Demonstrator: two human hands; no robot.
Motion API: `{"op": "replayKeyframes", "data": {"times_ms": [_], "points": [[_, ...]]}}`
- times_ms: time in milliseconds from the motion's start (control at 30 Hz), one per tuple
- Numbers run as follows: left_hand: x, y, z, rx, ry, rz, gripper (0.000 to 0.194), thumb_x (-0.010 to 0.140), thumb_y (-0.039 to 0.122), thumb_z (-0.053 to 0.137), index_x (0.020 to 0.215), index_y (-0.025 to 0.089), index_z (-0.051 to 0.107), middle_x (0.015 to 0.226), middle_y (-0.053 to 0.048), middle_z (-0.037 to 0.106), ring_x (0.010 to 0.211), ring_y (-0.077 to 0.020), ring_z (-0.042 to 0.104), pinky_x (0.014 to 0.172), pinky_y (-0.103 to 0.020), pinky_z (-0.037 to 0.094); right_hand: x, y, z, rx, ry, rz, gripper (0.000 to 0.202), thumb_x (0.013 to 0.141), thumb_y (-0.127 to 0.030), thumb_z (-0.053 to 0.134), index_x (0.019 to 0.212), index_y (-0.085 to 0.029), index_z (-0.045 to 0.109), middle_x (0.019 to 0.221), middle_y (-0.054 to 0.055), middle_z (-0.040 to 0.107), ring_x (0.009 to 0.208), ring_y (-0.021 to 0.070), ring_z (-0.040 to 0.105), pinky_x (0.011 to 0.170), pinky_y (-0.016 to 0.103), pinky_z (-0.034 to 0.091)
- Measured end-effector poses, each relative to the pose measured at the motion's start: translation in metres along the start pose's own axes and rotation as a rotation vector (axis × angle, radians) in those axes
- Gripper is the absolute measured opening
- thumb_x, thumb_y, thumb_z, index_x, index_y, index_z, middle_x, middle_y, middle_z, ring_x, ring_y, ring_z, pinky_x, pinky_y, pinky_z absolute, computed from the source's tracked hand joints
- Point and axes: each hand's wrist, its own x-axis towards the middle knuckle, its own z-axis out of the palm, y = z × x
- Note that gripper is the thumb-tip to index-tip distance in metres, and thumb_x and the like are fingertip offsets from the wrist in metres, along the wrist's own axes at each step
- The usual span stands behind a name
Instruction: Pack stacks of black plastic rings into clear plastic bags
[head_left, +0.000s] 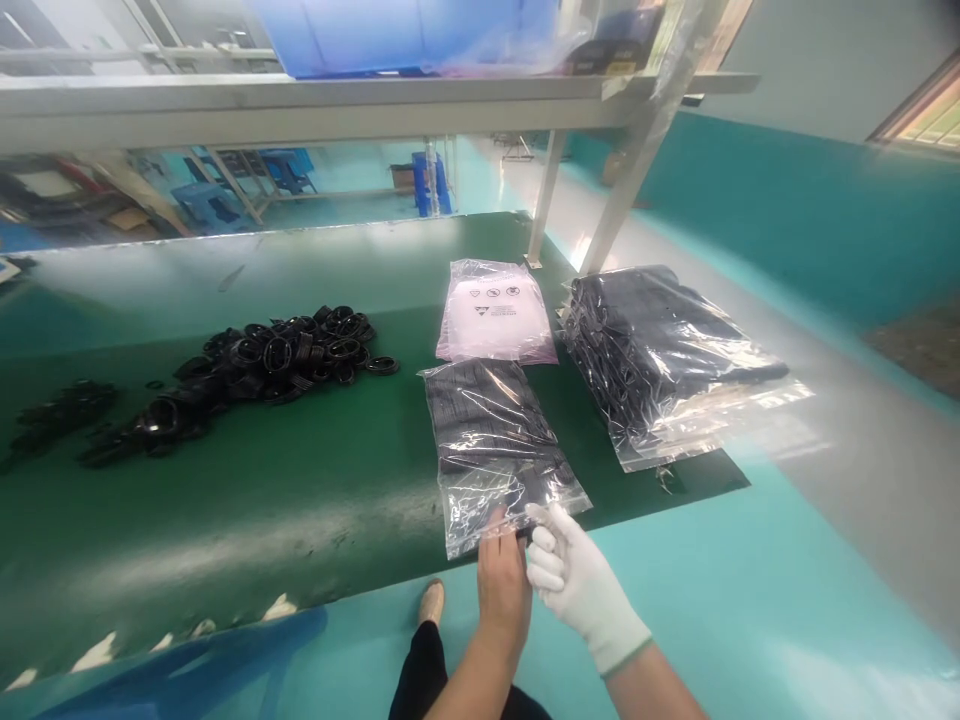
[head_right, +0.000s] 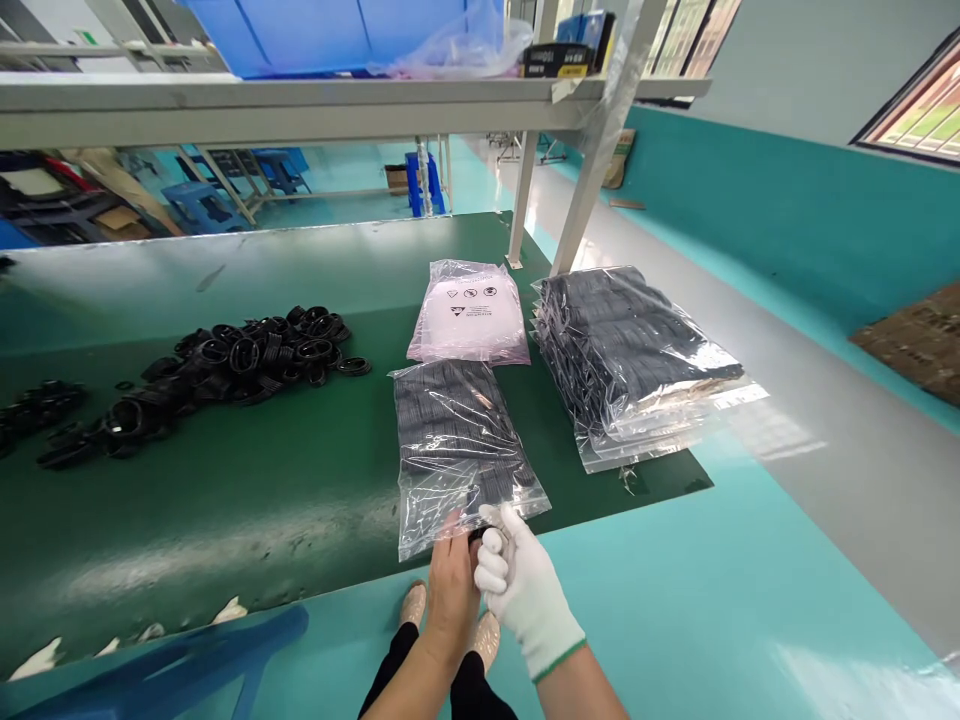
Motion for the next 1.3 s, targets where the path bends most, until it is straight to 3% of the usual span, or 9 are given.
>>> {"op": "replayKeyframes", "data": {"times_ms": [133, 367, 767, 867, 933, 1000, 1067, 1167, 1300], "points": [[0.024, 0.001, 0.006, 0.091, -0.059, -0.057, 0.036, 0.082, 0.010, 0.037, 0.115, 0.011, 0.051, 0.122, -0.014, 0.052, 0.116, -0.0236, 0.046, 0.094, -0.039, 0.041, 0.009, -0.008, -0.004, 0.130, 0.031, 0.053, 0.011, 0.083, -0.025, 0.051, 0.078, -0.015, 0.049, 0.047, -0.010, 0.037, 0.033, -0.0002, 0.020, 0.032, 0.013, 0.011], [0.045, 0.005, 0.007, 0.128, -0.150, -0.177, 0.033, 0.082, 0.019, 0.041, 0.110, 0.012, 0.057, 0.115, -0.012, 0.058, 0.112, -0.0254, 0.050, 0.096, -0.041, 0.039, 0.013, -0.005, -0.009, 0.126, -0.029, 0.050, 0.011, 0.083, -0.025, 0.052, 0.078, -0.014, 0.049, 0.049, -0.009, 0.040, 0.034, -0.0004, 0.022, 0.032, 0.013, 0.013], [0.059, -0.007, 0.010, 0.112, -0.190, 0.047, 0.029, 0.078, 0.014, 0.042, 0.102, 0.017, 0.059, 0.112, -0.011, 0.059, 0.110, -0.0283, 0.050, 0.098, -0.048, 0.035, 0.014, -0.003, -0.010, -0.013, 0.014, 0.001, 0.017, 0.076, -0.029, 0.059, 0.072, -0.016, 0.048, 0.052, -0.008, 0.041, 0.036, 0.0005, 0.022, 0.033, 0.014, 0.014], [0.057, -0.008, 0.013, 0.107, -0.152, 0.002, 0.028, 0.080, 0.018, 0.043, 0.102, 0.018, 0.059, 0.112, -0.010, 0.060, 0.109, -0.0281, 0.051, 0.097, -0.047, 0.037, 0.011, 0.001, -0.015, -0.314, 0.113, -0.124, 0.020, 0.077, -0.036, 0.055, 0.080, -0.016, 0.053, 0.054, -0.007, 0.043, 0.037, 0.0021, 0.026, 0.034, 0.016, 0.018], [0.056, -0.008, 0.013, 0.107, -0.130, -0.036, 0.028, 0.081, 0.020, 0.042, 0.103, 0.016, 0.060, 0.112, -0.012, 0.060, 0.109, -0.0289, 0.051, 0.096, -0.047, 0.039, 0.007, 0.005, -0.020, -0.720, 0.213, -0.341, 0.023, 0.078, -0.036, 0.050, 0.089, -0.017, 0.057, 0.063, -0.003, 0.053, 0.043, 0.0056, 0.040, 0.037, 0.018, 0.029], [0.055, -0.007, 0.011, 0.100, -0.128, -0.043, 0.029, 0.082, 0.021, 0.043, 0.102, 0.016, 0.061, 0.111, -0.012, 0.060, 0.109, -0.0294, 0.050, 0.095, -0.047, 0.040, 0.005, 0.006, -0.024, -1.196, 0.292, -0.588, 0.030, 0.080, -0.030, 0.045, 0.105, -0.022, 0.058, 0.090, 0.003, 0.062, 0.066, 0.0117, 0.055, 0.053, 0.022, 0.042], [0.055, -0.005, 0.009, 0.089, -0.144, -0.043, 0.028, 0.080, 0.019, 0.045, 0.102, 0.018, 0.062, 0.113, -0.010, 0.060, 0.110, -0.0291, 0.050, 0.094, -0.046, 0.041, 0.005, 0.006, -0.025, -1.615, 0.317, -0.710, 0.045, 0.080, -0.020, 0.039, 0.123, -0.030, 0.047, 0.111, 0.003, 0.058, 0.087, 0.0161, 0.057, 0.069, 0.026, 0.044], [0.055, -0.004, 0.008, 0.085, -0.165, -0.057, 0.031, 0.077, 0.016, 0.046, 0.104, 0.020, 0.061, 0.115, -0.008, 0.059, 0.109, -0.0279, 0.050, 0.092, -0.046, 0.042, 0.010, 0.001, -0.022, -2.051, 0.338, -0.635, 0.062, 0.076, -0.009, 0.034, 0.133, -0.035, 0.032, 0.096, 0.003, 0.064, 0.078, 0.0172, 0.060, 0.064, 0.026, 0.043], [0.049, -0.007, 0.013, 0.032, -0.160, -0.056, 0.037, 0.077, 0.017, 0.045, 0.112, 0.020, 0.057, 0.118, -0.009, 0.057, 0.111, -0.0271, 0.050, 0.095, -0.046, 0.041, 0.015, -0.004, -0.015, -2.201, 0.414, -0.569, 0.065, 0.075, -0.008, 0.037, 0.134, -0.035, 0.030, 0.074, 0.002, 0.065, 0.065, 0.0157, 0.059, 0.057, 0.022, 0.041]]}}
